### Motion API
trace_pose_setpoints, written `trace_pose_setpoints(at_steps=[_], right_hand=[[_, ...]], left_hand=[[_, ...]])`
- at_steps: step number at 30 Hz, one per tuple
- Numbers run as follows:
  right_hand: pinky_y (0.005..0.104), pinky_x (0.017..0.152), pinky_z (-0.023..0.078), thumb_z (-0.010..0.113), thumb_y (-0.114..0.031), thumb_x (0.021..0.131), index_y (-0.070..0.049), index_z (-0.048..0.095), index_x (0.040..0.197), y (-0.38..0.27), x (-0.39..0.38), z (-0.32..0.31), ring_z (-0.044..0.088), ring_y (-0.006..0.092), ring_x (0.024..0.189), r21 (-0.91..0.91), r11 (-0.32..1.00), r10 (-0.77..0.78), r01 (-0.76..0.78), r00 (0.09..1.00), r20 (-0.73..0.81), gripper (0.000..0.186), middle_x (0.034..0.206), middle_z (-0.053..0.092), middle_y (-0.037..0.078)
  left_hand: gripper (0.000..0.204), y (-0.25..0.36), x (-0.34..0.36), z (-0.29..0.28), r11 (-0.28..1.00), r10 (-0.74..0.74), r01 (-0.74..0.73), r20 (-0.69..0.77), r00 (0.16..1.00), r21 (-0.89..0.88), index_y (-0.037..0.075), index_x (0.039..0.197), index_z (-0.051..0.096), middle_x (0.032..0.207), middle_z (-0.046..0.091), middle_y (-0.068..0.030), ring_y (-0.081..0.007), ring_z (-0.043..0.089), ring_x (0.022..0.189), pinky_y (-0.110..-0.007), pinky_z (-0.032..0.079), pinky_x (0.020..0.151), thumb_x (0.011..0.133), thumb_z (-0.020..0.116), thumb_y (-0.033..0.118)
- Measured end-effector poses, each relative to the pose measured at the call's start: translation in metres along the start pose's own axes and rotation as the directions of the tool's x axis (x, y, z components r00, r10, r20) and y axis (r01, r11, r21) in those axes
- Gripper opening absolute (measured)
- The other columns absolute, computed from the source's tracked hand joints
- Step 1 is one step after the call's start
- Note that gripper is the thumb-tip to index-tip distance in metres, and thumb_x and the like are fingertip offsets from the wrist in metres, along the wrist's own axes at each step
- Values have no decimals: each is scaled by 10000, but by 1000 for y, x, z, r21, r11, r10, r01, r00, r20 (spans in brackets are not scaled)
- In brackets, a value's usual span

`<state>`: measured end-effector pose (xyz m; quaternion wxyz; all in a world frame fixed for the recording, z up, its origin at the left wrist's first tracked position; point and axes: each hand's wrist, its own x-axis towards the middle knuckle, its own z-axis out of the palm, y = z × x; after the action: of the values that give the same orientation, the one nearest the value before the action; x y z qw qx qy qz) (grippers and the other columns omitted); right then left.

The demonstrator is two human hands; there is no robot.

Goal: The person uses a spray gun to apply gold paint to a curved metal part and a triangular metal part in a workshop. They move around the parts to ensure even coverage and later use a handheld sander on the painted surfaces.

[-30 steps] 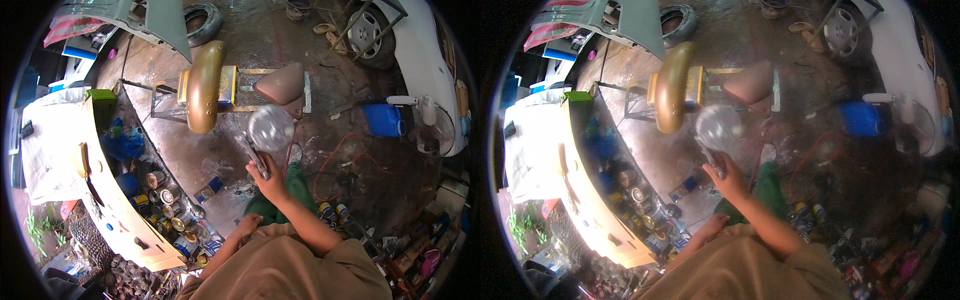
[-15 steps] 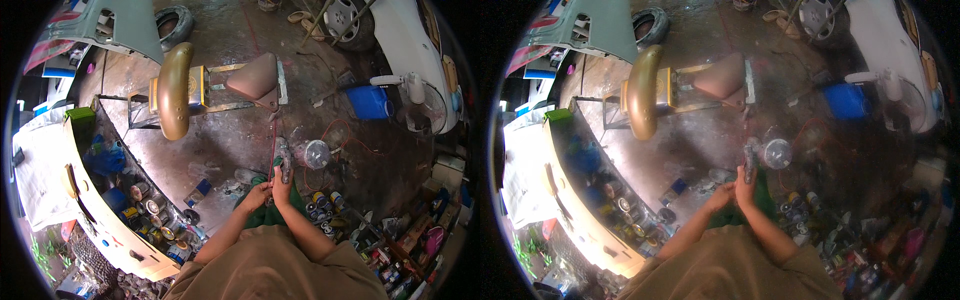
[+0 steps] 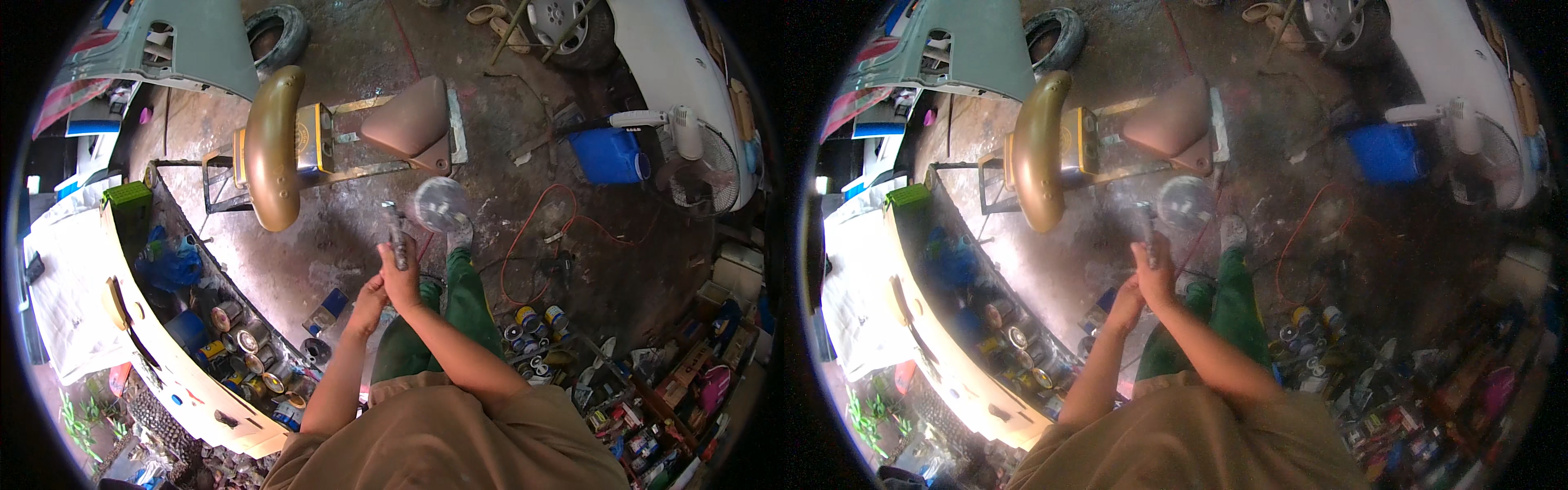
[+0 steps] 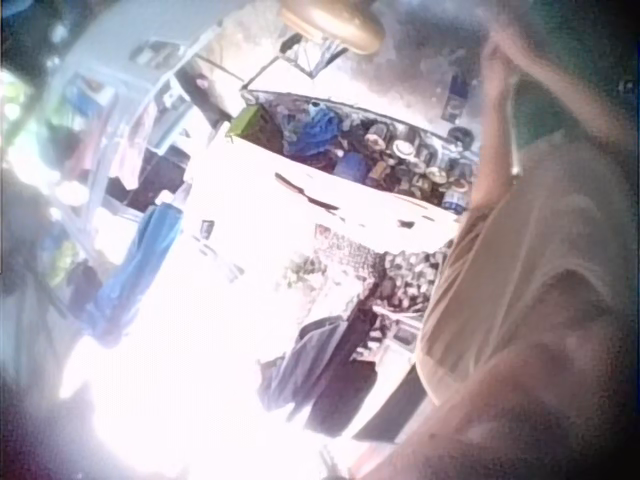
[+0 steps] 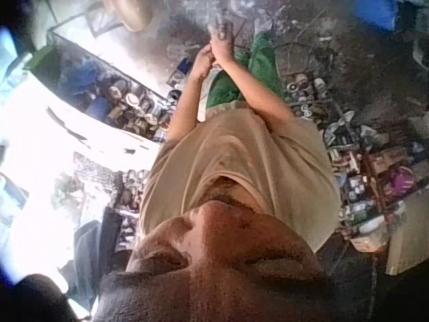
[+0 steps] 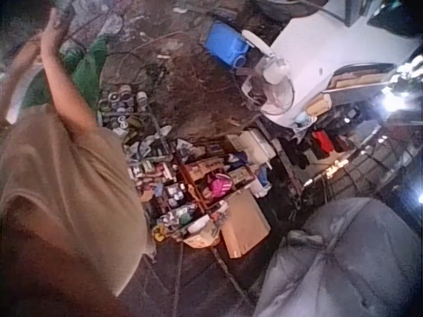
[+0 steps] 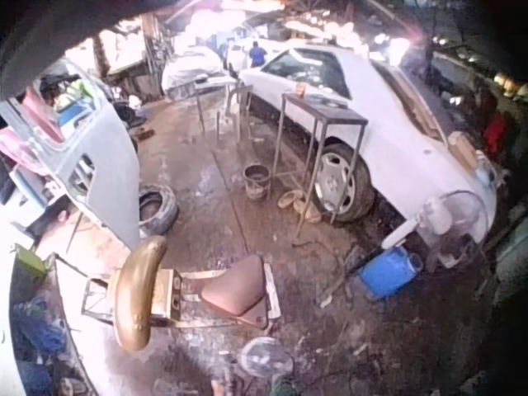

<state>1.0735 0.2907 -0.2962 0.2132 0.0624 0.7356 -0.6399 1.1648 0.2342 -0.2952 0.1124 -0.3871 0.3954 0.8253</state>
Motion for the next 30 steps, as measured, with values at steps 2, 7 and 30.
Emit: trace_pose_setpoints(at_steps=[2,7,30], right_hand=[[311,657,511,684,-158,962,-65,588,1169,-33,-1,5,599,125,703,30,999,26,-30,989,145,246,924,649,28],[354,820,524,695,-172,948,-48,615,1151,-29,-4,-13,661,203,935,-89,992,-77,88,989,123,251,1007,660,75],[365,744,534,733,-290,942,-30,642,1177,-29,33,-229,706,239,846,-403,850,-240,340,930,279,362,1001,720,107]], left_hand=[[290,19,-7,7,999,47,-48,-37,998,-13,68,1283,639,1187,689,9,-108,636,1054,-289,489,927,998,604,107],[275,0,-3,7,999,37,-36,64,997,-16,65,1264,642,1175,687,9,-106,632,1046,-305,488,937,996,613,116],[329,-56,24,152,886,-294,156,268,917,437,56,1291,605,1128,650,-10,-89,585,897,-273,494,780,965,604,105]])
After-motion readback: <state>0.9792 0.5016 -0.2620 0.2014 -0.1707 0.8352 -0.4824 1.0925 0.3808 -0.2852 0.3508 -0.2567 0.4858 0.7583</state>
